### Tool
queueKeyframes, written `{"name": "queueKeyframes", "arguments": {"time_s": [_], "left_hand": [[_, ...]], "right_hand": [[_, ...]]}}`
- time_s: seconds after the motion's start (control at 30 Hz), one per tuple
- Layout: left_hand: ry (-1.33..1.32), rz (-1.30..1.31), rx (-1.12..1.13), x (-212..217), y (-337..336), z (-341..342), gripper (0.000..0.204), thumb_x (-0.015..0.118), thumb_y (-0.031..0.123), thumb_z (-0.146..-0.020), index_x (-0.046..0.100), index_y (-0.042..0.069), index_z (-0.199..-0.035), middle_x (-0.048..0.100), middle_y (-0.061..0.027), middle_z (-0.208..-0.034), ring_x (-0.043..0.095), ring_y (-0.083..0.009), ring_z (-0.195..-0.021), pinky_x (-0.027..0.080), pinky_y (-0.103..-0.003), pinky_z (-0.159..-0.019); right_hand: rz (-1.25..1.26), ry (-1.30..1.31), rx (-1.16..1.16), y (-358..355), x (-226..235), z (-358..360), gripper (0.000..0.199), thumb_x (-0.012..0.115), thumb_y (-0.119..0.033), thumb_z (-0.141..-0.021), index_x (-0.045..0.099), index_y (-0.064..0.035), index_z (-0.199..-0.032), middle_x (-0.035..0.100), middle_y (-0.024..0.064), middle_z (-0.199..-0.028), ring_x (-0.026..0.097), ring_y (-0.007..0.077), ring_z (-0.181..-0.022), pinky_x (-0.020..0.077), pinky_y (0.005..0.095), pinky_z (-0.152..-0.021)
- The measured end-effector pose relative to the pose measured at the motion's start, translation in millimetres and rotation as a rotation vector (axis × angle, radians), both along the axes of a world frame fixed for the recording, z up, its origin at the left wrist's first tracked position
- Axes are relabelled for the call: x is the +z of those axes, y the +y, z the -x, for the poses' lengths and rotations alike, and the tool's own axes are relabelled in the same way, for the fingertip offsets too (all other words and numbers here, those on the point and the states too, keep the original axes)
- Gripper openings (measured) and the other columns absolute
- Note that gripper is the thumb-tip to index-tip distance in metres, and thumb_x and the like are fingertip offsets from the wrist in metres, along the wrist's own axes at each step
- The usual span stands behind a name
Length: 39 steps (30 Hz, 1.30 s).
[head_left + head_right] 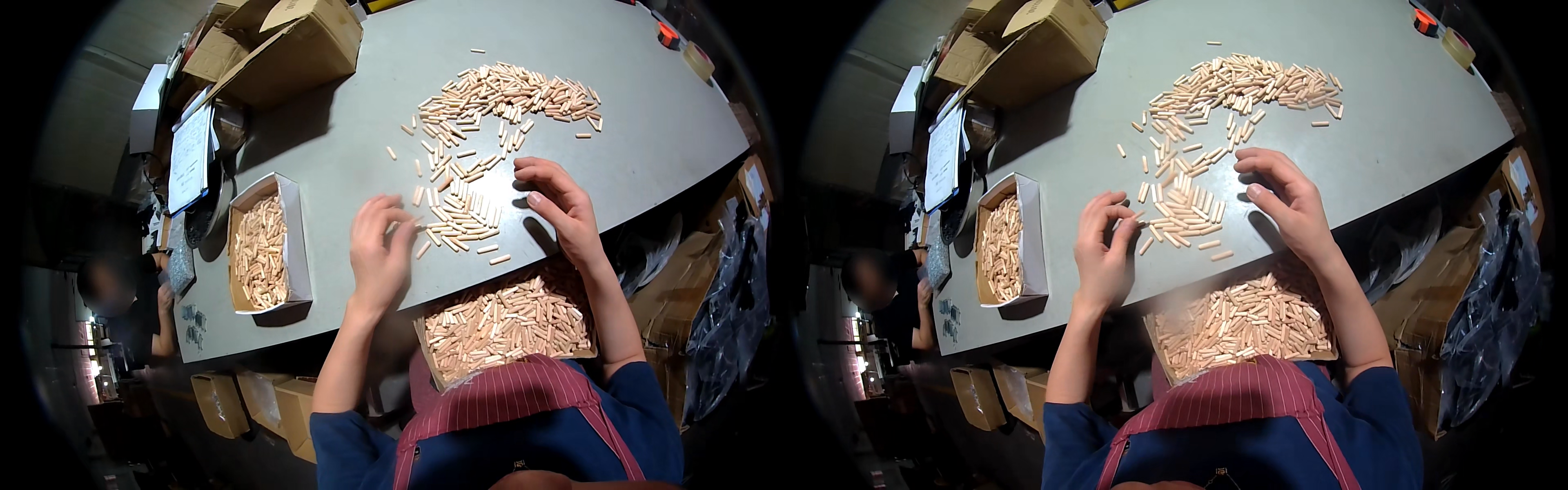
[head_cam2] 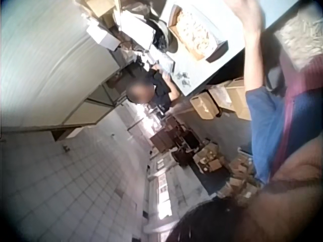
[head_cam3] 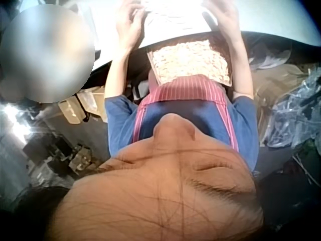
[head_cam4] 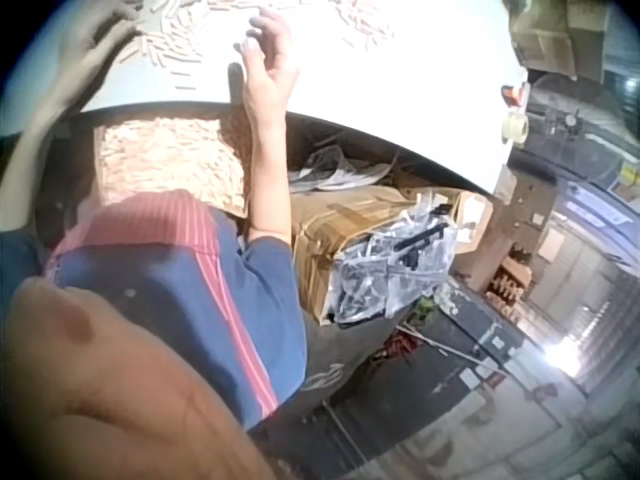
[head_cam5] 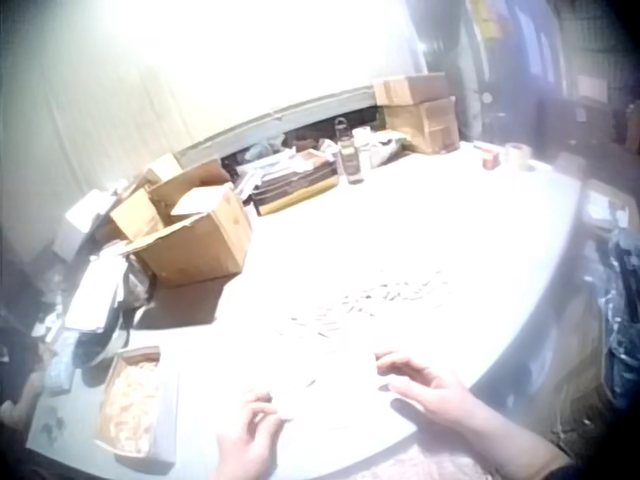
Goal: The person sorts small cylindrical wooden corks on a table, gathering them into piles and transferring them into a cardboard box. The person repeatedly scoops corks from the table and places them into the box, occasionally adjusting the pile on the table.
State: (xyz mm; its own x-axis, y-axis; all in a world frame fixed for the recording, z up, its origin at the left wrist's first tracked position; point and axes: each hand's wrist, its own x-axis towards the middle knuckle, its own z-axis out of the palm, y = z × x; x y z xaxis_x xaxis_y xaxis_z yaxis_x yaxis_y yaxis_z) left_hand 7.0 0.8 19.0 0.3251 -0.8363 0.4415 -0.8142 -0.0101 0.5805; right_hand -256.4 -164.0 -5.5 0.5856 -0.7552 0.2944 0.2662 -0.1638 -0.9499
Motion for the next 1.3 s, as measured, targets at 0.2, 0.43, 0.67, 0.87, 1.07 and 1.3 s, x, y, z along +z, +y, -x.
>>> {"name": "queueKeyframes", "arguments": {"time_s": [0.2,0.43,0.67,0.87,1.07,1.3], "left_hand": [[-0.22,0.294,0.274,41.4,35.3,-40.4,0.012,0.061,0.006,-0.102,0.071,0.0,-0.105,0.068,-0.0159,-0.134,0.056,-0.0383,-0.137,0.041,-0.052,-0.116],[-0.511,0.247,0.614,42.3,64.8,-61.3,0.039,0.055,0.003,-0.101,0.065,0.0,-0.139,0.052,-0.0212,-0.155,0.037,-0.0418,-0.153,0.028,-0.055,-0.126],[-0.221,-0.311,-0.009,-10.7,15.9,-5.6,0.088,0.066,0.037,-0.104,0.024,-0.012,-0.164,0.027,-0.0364,-0.169,0.02,-0.0479,-0.161,0.014,-0.057,-0.131],[-0.331,-0.459,-0.144,-5.6,-16.3,4.1,0.104,0.062,0.054,-0.103,0.016,-0.016,-0.164,0.02,-0.0356,-0.172,0.012,-0.0478,-0.164,0.008,-0.056,-0.132],[-0.3,-0.346,-0.227,-7.4,-47.0,9.1,0.092,0.055,0.053,-0.107,0.023,-0.011,-0.165,0.029,-0.0323,-0.171,0.021,-0.0455,-0.162,0.011,-0.054,-0.133],[-0.132,-0.306,-0.421,0.3,-39.6,7.8,0.062,0.049,0.038,-0.113,0.043,0.0,-0.162,0.046,-0.0249,-0.164,0.033,-0.0392,-0.159,0.02,-0.049,-0.132]], "right_hand": [[-0.023,-0.003,-0.038,1.6,1.6,2.2,0.03,0.063,-0.006,-0.102,0.067,0.0007,-0.131,0.058,0.0131,-0.147,0.057,0.0224,-0.137,0.0429,0.0373,-0.119],[-0.139,-0.007,-0.046,3.3,5.2,-2.3,0.044,0.063,-0.007,-0.103,0.056,0.002,-0.146,0.059,0.0123,-0.147,0.056,0.0235,-0.139,0.0421,0.0383,-0.12],[-0.039,0.004,-0.032,2.2,1.8,-8.5,0.055,0.063,-0.014,-0.106,0.044,0.0025,-0.155,0.054,0.0153,-0.153,0.052,0.0279,-0.146,0.039,0.0407,-0.123],[0.399,0.456,-0.057,3.6,5.4,-19.8,0.067,0.057,-0.024,-0.109,0.03,0.005,-0.162,0.044,0.0283,-0.162,0.045,0.0381,-0.152,0.0323,0.0459,-0.128],[0.711,0.649,-0.049,-7.4,5.3,-41.2,0.065,0.049,-0.03,-0.109,0.03,0.0032,-0.162,0.049,0.0286,-0.157,0.046,0.0425,-0.148,0.0212,0.053,-0.132],[0.036,0.262,0.188,-8.9,8.7,-28.9,0.042,0.053,-0.029,-0.114,0.064,0.0028,-0.138,0.07,0.0146,-0.131,0.066,0.0225,-0.125,0.0509,0.0355,-0.107]]}}
